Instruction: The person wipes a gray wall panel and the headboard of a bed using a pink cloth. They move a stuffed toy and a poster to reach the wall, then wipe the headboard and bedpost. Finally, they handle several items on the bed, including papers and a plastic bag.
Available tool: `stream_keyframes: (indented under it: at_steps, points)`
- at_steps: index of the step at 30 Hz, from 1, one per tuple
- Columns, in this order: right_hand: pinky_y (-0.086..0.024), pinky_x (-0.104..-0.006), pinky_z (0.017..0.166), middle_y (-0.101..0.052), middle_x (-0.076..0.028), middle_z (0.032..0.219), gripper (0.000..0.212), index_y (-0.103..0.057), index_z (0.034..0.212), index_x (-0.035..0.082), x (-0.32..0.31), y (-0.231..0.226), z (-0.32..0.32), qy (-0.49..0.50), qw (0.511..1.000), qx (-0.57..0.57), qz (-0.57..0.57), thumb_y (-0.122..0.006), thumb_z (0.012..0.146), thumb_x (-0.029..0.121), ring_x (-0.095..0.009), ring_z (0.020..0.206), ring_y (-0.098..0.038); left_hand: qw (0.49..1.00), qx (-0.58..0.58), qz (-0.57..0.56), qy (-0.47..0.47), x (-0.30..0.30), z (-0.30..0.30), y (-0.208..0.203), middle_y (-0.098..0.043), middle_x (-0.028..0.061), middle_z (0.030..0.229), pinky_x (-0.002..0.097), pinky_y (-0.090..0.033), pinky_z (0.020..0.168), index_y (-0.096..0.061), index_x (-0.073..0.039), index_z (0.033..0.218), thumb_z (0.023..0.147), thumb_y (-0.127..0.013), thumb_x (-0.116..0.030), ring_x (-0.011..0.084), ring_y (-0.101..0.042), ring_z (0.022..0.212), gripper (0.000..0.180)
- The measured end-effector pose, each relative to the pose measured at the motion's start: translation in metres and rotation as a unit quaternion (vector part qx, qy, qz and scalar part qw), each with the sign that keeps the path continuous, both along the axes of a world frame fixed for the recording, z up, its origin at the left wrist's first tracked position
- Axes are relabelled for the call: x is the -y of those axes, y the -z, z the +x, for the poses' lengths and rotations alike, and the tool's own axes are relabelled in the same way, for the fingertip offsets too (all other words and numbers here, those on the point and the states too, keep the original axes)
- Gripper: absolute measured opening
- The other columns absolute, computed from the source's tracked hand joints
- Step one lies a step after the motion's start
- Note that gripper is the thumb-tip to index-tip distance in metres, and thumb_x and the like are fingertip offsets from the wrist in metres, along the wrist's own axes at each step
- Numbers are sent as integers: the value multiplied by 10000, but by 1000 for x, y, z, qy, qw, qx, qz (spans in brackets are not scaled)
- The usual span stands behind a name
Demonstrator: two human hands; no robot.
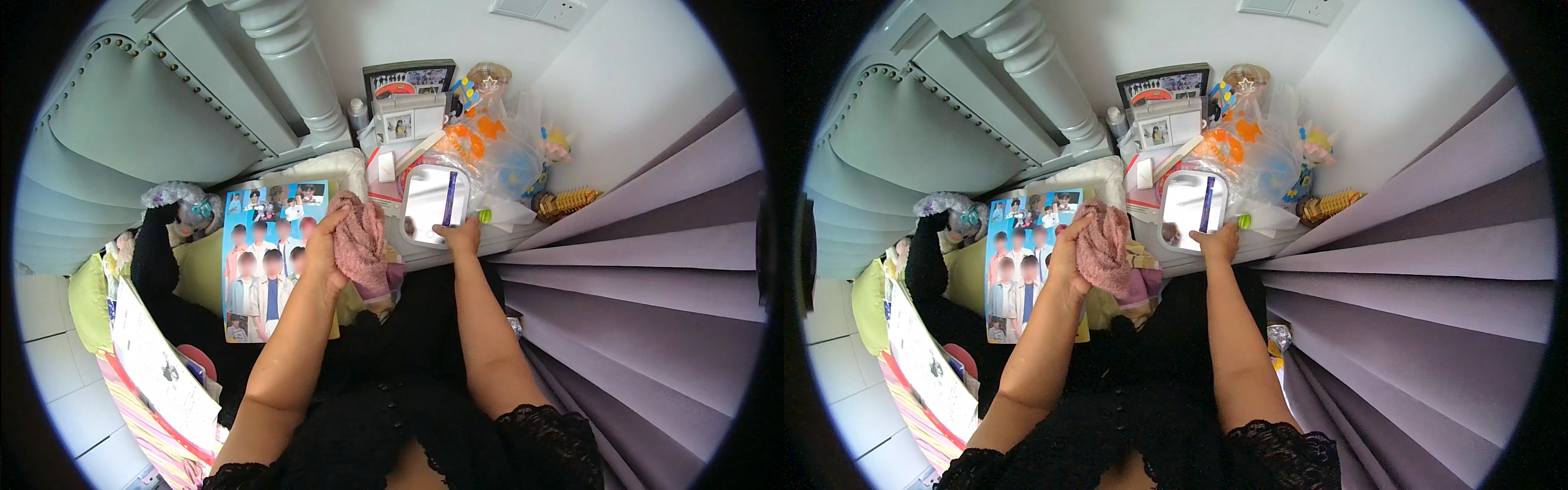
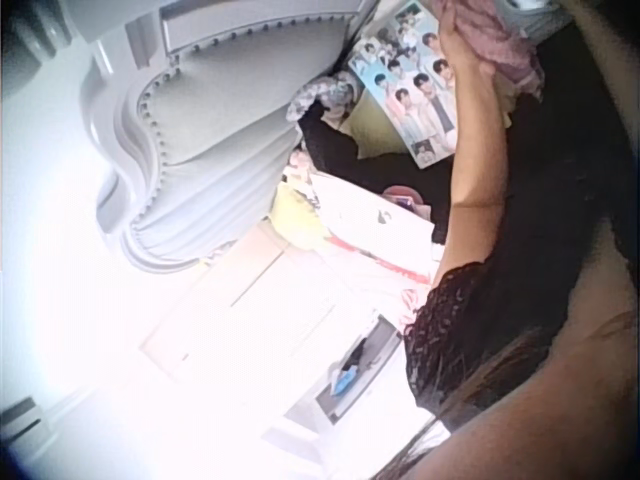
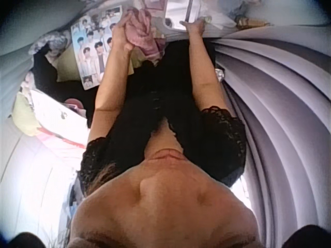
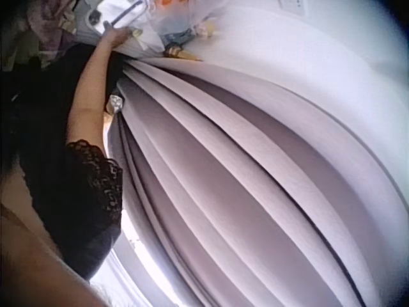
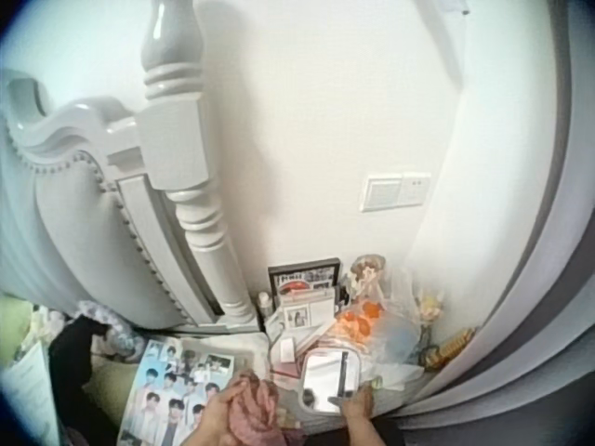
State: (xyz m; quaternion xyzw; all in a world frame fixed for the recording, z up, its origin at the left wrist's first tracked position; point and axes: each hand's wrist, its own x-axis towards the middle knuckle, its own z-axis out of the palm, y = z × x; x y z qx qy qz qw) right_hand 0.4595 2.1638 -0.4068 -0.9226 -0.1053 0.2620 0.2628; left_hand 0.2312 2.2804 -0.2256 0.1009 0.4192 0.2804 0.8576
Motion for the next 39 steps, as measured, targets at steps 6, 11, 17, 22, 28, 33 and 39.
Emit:
stream_keyframes:
  at_steps: [6, 11, 17, 22, 28, 33, 39]
  points:
    - [-476, -346, 711, -657, -126, 843, 256, -635, 932, 7, 0, -61, -9, 79, 970, -32, 228, -743, 762, 164, -241, 752, -613, 1000, 29, -6, 5, -1, -11, -1, -634, 154, 1071, 460, -531, 825, -527, -16, 1179, 872, -586, -206, 311, -633, 939, 366]
    - [-475, -357, 697, -649, -126, 799, 201, -608, 910, 9, 13, -110, -4, 10, 956, 154, 248, -695, 812, 161, -250, 731, -613, 999, 42, 0, 5, 4, -10, -9, -632, 160, 1084, 450, -527, 832, -522, -10, 1190, 881, -571, -205, 310, -629, 951, 368]
    - [-485, -417, 684, -656, -177, 807, 145, -584, 897, 24, 18, -137, -8, -39, 940, 235, 243, -644, 847, 147, -352, 754, -643, 998, 48, 36, -13, 7, -22, -35, -630, 170, 1102, 436, -516, 850, -515, 3, 1204, 889, -557, -203, 304, -627, 971, 379]
    - [-479, -446, 670, -647, -185, 789, 142, -565, 922, 41, 7, -141, -29, -65, 925, 257, 272, -624, 873, 161, -396, 743, -628, 995, 67, 64, -36, 4, -36, -40, -624, 162, 1110, 433, -512, 851, -520, -8, 1202, 884, -571, -216, 296, -622, 979, 383]
    - [-477, -465, 672, -638, -206, 809, 140, -532, 948, 55, 14, -90, -36, -121, 928, 284, 210, -594, 900, 170, -418, 785, -624, 994, 69, 67, -43, 5, -47, -48, -623, 154, 1091, 438, -514, 844, -520, -16, 1193, 876, -585, -227, 293, -621, 962, 387]
    - [-476, -462, 669, -635, -207, 810, 152, -529, 950, 44, 19, -78, -36, -95, 919, 269, 273, -591, 908, 176, -422, 773, -620, 994, 70, 68, -46, 6, -48, -46, -622, 154, 1081, 442, -516, 842, -524, -17, 1180, 876, -587, -233, 294, -622, 957, 379]
    - [-480, -380, 668, -638, -146, 796, 142, -544, 944, 32, 15, -91, -29, -46, 932, 238, 269, -611, 904, 151, -271, 719, -631, 996, 58, 59, -36, 11, -41, -54, -619, 161, 1090, 439, -515, 853, -505, -4, 1211, 881, -586, -209, 297, -623, 966, 397]
